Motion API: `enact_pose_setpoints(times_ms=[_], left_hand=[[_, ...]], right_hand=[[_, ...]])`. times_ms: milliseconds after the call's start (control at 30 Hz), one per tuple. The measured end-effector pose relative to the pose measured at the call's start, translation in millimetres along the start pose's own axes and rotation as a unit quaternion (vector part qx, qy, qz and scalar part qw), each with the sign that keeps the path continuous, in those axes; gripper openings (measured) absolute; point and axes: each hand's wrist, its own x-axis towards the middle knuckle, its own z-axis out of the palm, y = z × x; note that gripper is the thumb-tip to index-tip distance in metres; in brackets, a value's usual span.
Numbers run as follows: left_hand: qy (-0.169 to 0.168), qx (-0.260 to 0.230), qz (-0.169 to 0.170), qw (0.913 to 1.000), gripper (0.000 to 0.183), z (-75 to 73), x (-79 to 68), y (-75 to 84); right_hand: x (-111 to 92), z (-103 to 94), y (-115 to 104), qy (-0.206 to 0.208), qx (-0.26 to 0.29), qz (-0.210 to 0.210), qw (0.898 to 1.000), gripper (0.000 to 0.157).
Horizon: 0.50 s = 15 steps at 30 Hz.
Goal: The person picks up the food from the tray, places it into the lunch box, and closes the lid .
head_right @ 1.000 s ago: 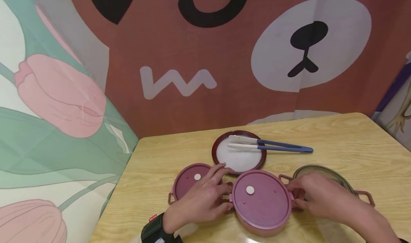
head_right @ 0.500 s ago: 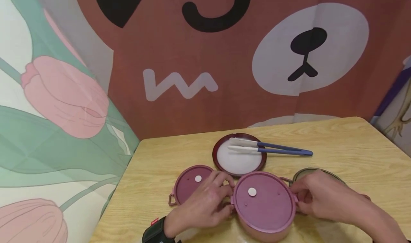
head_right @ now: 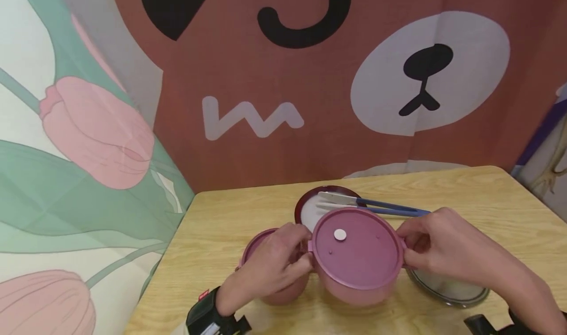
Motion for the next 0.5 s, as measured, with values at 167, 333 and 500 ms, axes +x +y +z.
enact_pose_setpoints(times_ms=[167, 333, 500], left_hand=[[0.009, -0.009, -0.020, 0.9997, 0.008, -15.5, -2.8, -7.1], [0.034, -0.001, -0.049, 0.9983, 0.010, -28.0, -11.2, -18.5], [0.039, -0.012, -0.076, 0.9963, 0.009, -35.6, -24.2, -32.2]], right_hand=[[14.4, 0.1, -12.6, 0.057, -0.005, -0.005, 0.998, 0.027], [29.6, 7.7, -26.2, 0.070, 0.023, -0.013, 0.997, 0.032], [42.1, 20.0, -39.6, 0.053, 0.073, 0.026, 0.996, 0.030]])
